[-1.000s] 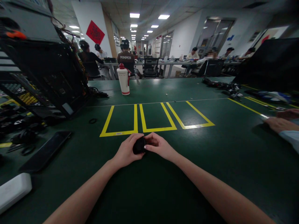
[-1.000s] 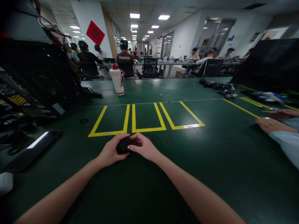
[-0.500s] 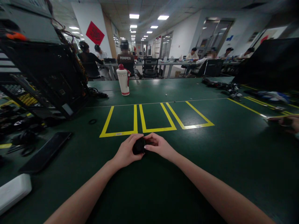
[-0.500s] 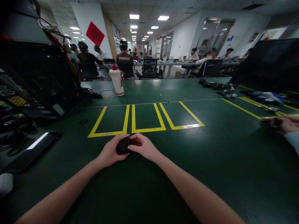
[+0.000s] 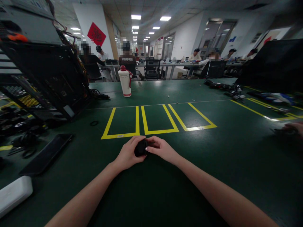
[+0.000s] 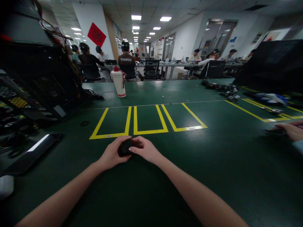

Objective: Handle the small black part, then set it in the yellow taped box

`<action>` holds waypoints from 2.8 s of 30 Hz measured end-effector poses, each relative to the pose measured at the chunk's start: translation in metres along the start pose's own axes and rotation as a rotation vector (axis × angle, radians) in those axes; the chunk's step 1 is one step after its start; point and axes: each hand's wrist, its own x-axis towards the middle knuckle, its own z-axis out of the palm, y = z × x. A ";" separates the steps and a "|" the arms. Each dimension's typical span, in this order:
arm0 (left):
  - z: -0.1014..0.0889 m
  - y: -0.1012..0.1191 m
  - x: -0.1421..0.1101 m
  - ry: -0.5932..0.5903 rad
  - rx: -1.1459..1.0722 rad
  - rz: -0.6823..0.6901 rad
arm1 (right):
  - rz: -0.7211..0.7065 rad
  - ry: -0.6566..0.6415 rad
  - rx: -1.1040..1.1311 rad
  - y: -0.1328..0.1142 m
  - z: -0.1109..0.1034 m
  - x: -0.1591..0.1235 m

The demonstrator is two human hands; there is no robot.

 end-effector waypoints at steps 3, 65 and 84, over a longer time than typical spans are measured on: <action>0.000 0.000 0.000 0.010 0.002 0.017 | -0.017 -0.058 0.086 -0.001 -0.001 -0.001; 0.000 0.000 0.000 -0.005 -0.011 0.000 | -0.064 0.037 0.095 0.004 0.002 0.000; 0.001 -0.002 0.000 -0.004 -0.010 -0.011 | -0.054 0.028 0.079 0.004 0.004 0.001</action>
